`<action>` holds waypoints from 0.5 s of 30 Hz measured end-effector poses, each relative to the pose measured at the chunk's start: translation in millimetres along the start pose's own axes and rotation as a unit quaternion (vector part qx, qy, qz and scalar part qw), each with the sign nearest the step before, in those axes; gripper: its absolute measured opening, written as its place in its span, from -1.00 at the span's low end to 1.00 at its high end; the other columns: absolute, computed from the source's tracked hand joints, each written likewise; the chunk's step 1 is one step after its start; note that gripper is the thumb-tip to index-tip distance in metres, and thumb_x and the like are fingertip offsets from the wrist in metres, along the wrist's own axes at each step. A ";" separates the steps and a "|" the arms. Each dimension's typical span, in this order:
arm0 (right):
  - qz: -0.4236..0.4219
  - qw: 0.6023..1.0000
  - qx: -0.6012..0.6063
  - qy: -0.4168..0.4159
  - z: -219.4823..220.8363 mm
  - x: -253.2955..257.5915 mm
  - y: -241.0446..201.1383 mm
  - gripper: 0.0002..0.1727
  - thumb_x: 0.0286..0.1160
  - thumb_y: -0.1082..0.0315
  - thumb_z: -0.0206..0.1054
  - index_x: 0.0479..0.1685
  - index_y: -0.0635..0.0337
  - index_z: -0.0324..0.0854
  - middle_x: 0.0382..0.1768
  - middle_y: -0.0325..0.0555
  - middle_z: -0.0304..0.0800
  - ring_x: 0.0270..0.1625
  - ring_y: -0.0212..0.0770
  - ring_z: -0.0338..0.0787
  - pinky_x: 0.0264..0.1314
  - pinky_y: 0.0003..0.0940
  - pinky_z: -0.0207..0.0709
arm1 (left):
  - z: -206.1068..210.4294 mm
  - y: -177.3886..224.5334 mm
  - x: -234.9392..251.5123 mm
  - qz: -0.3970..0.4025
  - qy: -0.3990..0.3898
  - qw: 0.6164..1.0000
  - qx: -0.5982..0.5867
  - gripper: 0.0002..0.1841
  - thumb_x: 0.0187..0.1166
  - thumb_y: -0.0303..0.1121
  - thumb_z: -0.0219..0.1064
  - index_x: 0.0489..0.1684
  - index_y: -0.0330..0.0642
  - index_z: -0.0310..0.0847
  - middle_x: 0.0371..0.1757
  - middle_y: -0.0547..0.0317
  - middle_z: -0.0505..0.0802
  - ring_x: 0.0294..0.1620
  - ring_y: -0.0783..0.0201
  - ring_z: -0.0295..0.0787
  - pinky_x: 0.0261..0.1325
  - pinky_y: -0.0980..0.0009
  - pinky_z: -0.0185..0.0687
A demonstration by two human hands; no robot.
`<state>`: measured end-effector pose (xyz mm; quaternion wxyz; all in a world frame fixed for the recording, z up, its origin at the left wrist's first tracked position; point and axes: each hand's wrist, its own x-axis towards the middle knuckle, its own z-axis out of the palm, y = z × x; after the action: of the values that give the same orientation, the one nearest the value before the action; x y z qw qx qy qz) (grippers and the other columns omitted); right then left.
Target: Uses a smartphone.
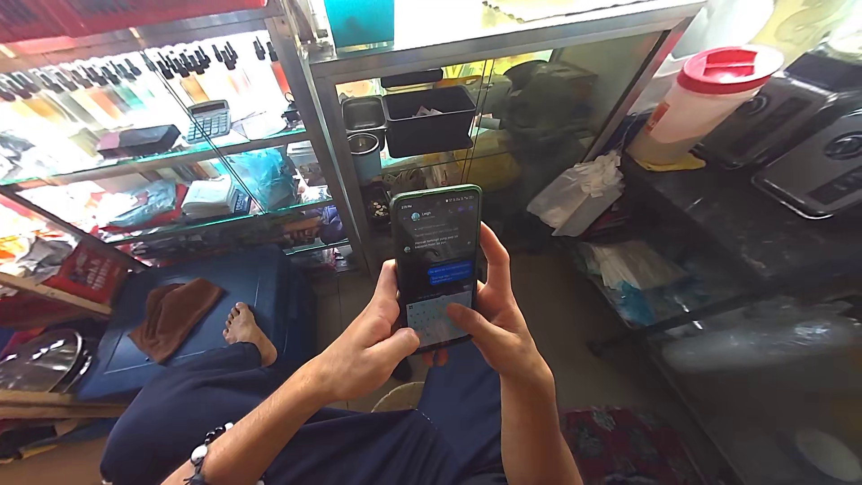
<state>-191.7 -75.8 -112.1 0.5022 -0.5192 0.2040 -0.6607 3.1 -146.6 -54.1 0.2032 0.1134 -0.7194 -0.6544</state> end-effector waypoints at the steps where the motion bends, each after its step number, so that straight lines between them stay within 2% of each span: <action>1: -0.002 1.000 -0.001 -0.016 -1.4 -0.7 -0.3 -0.03 0.65 0.47 0.21 0.82 -0.67 -0.28 0.32 -0.07 0.72 -0.09 -0.08 0.92 -0.28 -0.21 0.89 | -0.4 0.9 0.0 -0.003 0.003 1.000 -0.001 -0.27 0.55 -0.62 -0.04 0.76 -0.01 -0.21 0.28 0.16 0.71 0.15 0.34 0.81 0.20 0.38 0.80; 3: -0.003 0.998 -0.002 -0.063 -3.9 -1.8 -0.9 0.09 0.57 0.56 0.20 0.83 -0.67 -0.42 0.44 -0.06 0.62 0.04 -0.02 0.89 -0.13 -0.13 0.89 | -2.0 2.9 0.0 -0.014 0.013 1.000 -0.003 -0.29 0.54 -0.60 -0.05 0.76 0.00 -0.17 0.25 0.18 0.73 0.10 0.36 0.83 0.14 0.40 0.82; 5: 0.000 0.997 -0.007 -0.074 -3.6 -1.9 -1.1 0.15 0.51 0.66 0.16 0.82 -0.65 -0.48 0.44 0.00 0.60 0.05 0.03 0.89 -0.10 -0.07 0.89 | -2.5 3.1 -0.3 -0.017 0.017 1.000 -0.006 -0.29 0.55 -0.61 -0.05 0.75 -0.01 -0.16 0.23 0.18 0.74 0.07 0.36 0.83 0.11 0.41 0.83; 7: 0.001 0.998 -0.007 -0.060 -3.3 -1.8 -0.9 0.06 0.59 0.58 0.14 0.82 -0.65 -0.43 0.44 -0.02 0.61 0.05 0.01 0.89 -0.12 -0.10 0.89 | -1.8 2.9 -0.5 -0.014 0.017 1.000 0.003 -0.30 0.55 -0.61 -0.04 0.75 0.00 -0.15 0.26 0.19 0.73 0.13 0.37 0.81 0.18 0.42 0.79; 10: -0.002 1.000 0.015 0.002 -0.5 -0.4 -0.4 -0.25 0.80 0.27 0.06 0.81 -0.65 -0.19 0.38 -0.05 0.68 0.02 -0.05 0.91 -0.20 -0.16 0.88 | -2.0 1.5 -0.4 0.005 -0.002 1.000 0.007 -0.28 0.56 -0.63 -0.05 0.76 -0.03 -0.21 0.28 0.18 0.72 0.15 0.36 0.80 0.22 0.41 0.78; 11: -0.002 0.999 0.019 0.027 2.0 0.4 -0.2 -0.31 0.82 0.24 0.02 0.80 -0.64 -0.13 0.34 -0.04 0.70 -0.01 -0.06 0.92 -0.26 -0.18 0.88 | -1.8 1.1 -0.2 0.009 -0.005 1.000 0.008 -0.29 0.57 -0.63 -0.04 0.76 -0.03 -0.20 0.27 0.19 0.72 0.14 0.36 0.81 0.20 0.41 0.79; 13: 0.004 0.999 0.030 0.035 2.7 0.3 1.1 -0.32 0.83 0.24 0.01 0.80 -0.64 -0.13 0.31 -0.01 0.72 -0.06 -0.03 0.92 -0.31 -0.16 0.88 | -2.1 1.3 0.3 0.002 -0.001 1.000 0.006 -0.31 0.57 -0.62 -0.04 0.73 0.01 -0.15 0.23 0.18 0.74 0.09 0.35 0.83 0.13 0.41 0.82; 15: 0.012 0.999 0.049 0.002 -1.8 -0.6 1.9 -0.23 0.75 0.30 0.04 0.80 -0.67 -0.20 0.37 0.02 0.69 -0.03 0.04 0.91 -0.25 -0.09 0.87 | -3.3 2.2 0.5 -0.010 0.010 1.000 0.005 -0.32 0.57 -0.60 -0.05 0.73 0.04 -0.12 0.21 0.18 0.75 0.04 0.35 0.84 0.08 0.42 0.83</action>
<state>-192.5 -76.5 -114.6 0.5345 -0.4906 0.1788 -0.6646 4.4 -149.5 -51.7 0.2031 0.1277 -0.7192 -0.6520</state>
